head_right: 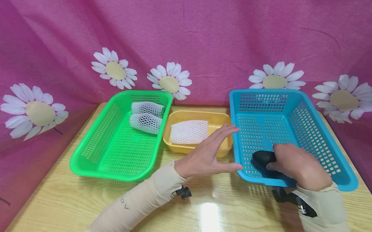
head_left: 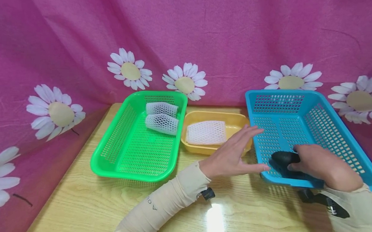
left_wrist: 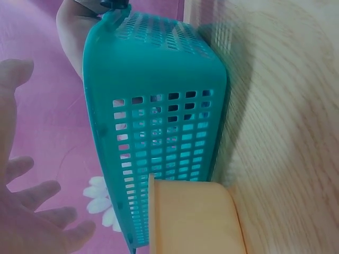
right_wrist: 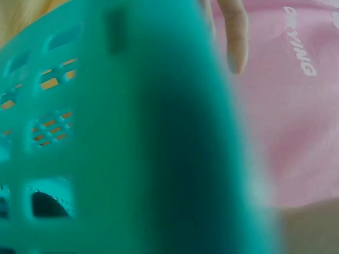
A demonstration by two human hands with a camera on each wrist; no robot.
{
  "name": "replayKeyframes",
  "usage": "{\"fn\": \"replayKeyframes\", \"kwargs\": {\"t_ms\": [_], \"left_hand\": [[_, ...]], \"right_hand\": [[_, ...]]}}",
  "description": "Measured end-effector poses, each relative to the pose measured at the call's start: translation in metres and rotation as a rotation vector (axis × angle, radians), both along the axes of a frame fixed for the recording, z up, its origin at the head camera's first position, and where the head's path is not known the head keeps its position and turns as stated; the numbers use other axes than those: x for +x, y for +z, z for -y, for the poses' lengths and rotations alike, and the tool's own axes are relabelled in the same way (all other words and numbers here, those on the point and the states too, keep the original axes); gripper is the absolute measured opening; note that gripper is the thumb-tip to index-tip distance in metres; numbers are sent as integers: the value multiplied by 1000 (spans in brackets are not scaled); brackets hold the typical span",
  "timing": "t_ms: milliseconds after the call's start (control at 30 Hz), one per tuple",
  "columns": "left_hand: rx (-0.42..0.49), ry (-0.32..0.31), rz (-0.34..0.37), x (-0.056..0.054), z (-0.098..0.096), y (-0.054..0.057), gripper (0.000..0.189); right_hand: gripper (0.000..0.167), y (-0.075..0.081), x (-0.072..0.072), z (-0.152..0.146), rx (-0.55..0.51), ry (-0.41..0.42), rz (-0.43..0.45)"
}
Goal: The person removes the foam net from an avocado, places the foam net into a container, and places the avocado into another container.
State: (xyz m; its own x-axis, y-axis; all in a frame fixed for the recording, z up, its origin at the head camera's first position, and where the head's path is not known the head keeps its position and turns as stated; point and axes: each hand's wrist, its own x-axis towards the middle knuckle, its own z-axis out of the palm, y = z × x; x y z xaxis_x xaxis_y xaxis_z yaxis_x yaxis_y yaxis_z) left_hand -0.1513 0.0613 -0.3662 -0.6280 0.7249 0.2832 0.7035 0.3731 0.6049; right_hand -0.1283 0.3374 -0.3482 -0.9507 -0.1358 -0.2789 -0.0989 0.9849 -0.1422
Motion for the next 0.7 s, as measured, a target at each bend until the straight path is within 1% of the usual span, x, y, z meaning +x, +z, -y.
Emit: {"fn": "replayKeyframes", "kwargs": {"t_ms": [133,267,300,433,500,600,700], "left_hand": [[1,7,16,0,2,0,96],[-1,12,24,-1,5,1,95],[-3,14,26,-1,6,2,95],[-2,20,10,0,9,3,93],[-3,27,-1,0,10,4,92],[-12,43,-10,0,12,6,91],[-20,54,-19,0,14,7,90]], "right_hand": [[66,4,2,-1,24,14,-45],[70,8,5,0,30,34,-60],[69,9,5,1,31,38,-65],[72,13,7,6,27,32,-53],[76,14,8,8,27,28,-39],[86,16,10,11,28,27,-10],[90,17,11,12,31,35,-6]]}}
